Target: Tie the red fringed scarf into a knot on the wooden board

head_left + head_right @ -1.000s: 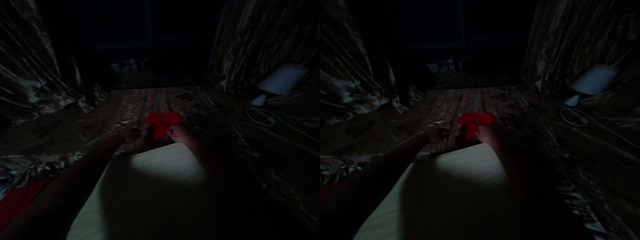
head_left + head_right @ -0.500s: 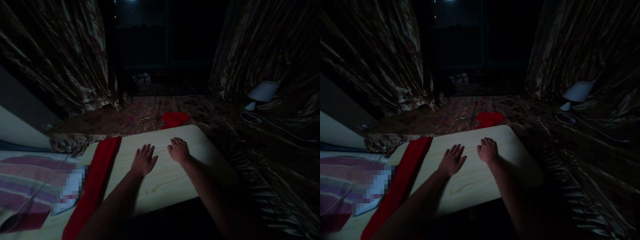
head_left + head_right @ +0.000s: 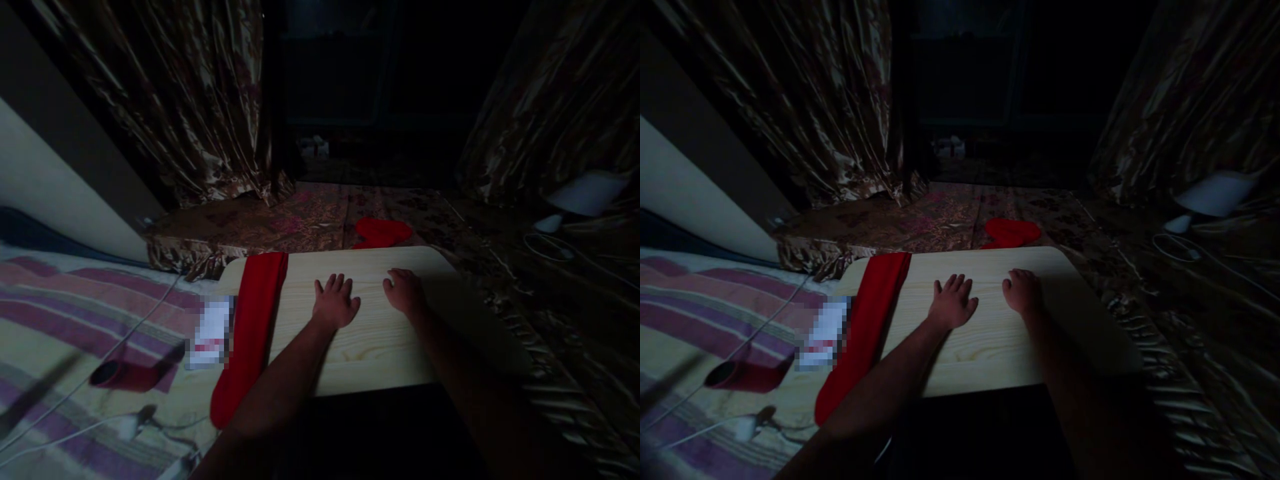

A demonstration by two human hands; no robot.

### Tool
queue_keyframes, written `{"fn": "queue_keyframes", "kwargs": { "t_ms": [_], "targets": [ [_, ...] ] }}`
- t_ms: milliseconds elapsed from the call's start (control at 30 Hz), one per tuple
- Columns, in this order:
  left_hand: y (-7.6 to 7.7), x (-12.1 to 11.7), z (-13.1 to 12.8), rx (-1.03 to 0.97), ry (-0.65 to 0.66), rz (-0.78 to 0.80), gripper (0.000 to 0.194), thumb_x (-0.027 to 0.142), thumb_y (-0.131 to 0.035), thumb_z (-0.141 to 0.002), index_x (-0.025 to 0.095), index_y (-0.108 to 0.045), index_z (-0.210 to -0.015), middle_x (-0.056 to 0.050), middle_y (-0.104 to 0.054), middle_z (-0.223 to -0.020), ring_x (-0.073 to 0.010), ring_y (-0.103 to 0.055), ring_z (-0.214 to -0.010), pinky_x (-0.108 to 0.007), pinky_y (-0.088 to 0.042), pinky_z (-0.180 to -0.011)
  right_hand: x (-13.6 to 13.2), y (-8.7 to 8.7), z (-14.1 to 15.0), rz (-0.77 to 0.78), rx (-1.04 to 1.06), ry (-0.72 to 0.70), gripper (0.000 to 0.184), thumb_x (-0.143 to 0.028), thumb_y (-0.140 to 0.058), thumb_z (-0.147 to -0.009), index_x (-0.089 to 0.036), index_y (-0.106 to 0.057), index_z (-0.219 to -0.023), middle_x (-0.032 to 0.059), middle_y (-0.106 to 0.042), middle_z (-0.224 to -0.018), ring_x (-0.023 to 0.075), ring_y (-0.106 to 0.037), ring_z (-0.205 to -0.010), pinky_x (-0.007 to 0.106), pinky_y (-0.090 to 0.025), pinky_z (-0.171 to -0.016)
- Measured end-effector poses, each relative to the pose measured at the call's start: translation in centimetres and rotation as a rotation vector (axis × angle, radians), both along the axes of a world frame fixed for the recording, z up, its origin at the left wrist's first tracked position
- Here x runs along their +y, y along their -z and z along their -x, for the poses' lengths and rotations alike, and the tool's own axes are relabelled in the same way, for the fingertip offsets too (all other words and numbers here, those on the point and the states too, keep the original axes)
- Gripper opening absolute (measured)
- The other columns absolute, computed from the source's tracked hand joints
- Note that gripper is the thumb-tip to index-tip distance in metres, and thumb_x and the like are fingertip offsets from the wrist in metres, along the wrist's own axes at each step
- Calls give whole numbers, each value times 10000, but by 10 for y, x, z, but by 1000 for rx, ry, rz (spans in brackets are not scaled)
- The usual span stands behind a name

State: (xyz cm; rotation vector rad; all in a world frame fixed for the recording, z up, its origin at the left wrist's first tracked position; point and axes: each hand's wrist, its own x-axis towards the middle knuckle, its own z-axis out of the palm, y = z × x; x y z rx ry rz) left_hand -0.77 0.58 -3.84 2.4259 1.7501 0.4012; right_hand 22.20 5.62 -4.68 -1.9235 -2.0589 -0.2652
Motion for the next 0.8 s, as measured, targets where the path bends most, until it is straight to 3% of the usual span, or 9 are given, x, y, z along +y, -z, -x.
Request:
{"fn": "queue_keyframes", "kwargs": {
  "t_ms": [400, 800],
  "targets": [
    [-3, 1, 0, -14, 7, 37, 658, 564, -314, -952, 243, -358, -1525, -116, -290, -1613, -365, -181, -1485, -704, -116, -1140, 5, 7, -2, 3, 45, 8, 375, -273, -480, -909, -119, -682, -1184, 137, -665, -1248, 266, -563, -1140, 374, -387, -1005],
    [-5, 0, -3, -7, -9, -35, 593, 549, -363, -956, 258, -417, -1470, -117, -380, -1565, -330, -266, -1451, -678, -178, -1130, 0, 4, -4, -15, 29, -5, 370, -302, -454, -922, -137, -675, -1169, 132, -673, -1226, 277, -550, -1130, 396, -364, -965]
  ]
}}
